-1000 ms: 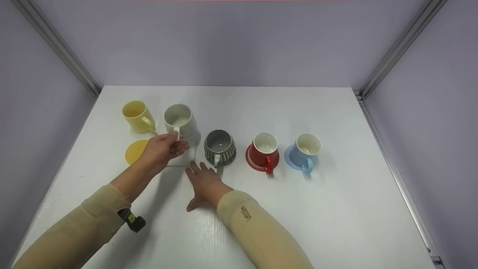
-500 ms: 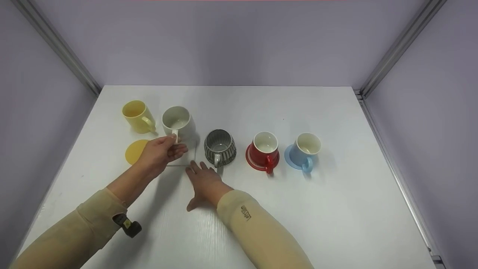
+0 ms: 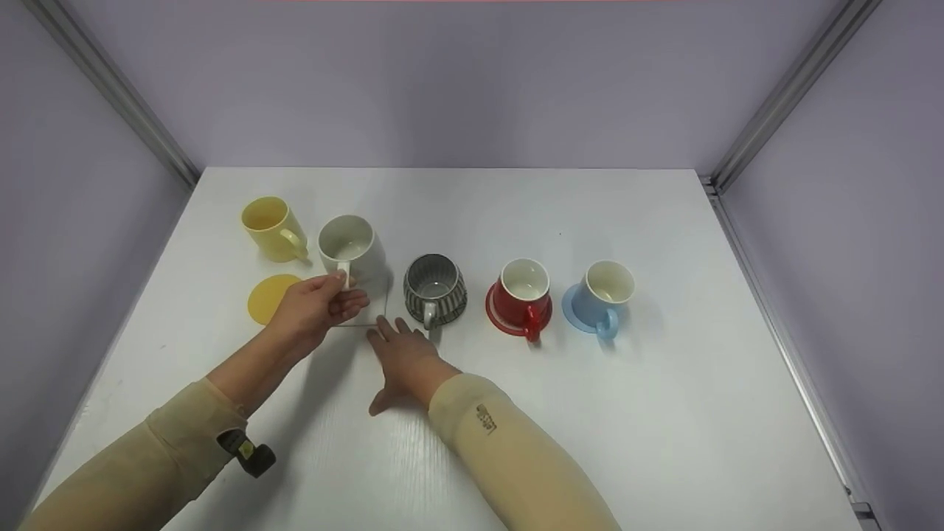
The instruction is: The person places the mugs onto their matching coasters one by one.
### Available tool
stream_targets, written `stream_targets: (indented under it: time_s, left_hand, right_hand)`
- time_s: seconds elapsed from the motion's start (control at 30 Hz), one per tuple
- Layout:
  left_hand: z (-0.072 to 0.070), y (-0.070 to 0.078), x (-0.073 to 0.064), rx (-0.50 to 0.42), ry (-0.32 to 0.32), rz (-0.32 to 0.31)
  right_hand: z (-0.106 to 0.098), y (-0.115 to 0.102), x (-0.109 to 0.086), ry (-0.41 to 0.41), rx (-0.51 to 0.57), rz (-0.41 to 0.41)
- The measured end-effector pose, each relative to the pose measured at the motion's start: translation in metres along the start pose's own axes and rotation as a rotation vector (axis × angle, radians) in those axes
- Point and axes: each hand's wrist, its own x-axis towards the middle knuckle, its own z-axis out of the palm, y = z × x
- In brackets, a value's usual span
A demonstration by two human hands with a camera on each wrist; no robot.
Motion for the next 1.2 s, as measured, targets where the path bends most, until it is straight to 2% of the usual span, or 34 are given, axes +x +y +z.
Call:
stream_targets:
  time_s: [0.63, 1.2]
  left_hand:
    - [-0.006, -0.012, -0.006, 0.024, 0.003, -0.054]
    - [-0.013, -0.021, -0.007, 0.04, 0.012, -0.041]
  right_hand:
    - [0.0, 0.001, 0.002, -0.006, -0.014, 0.004]
    - [0.0, 0.0, -0.001, -0.004, 0.031, 0.01]
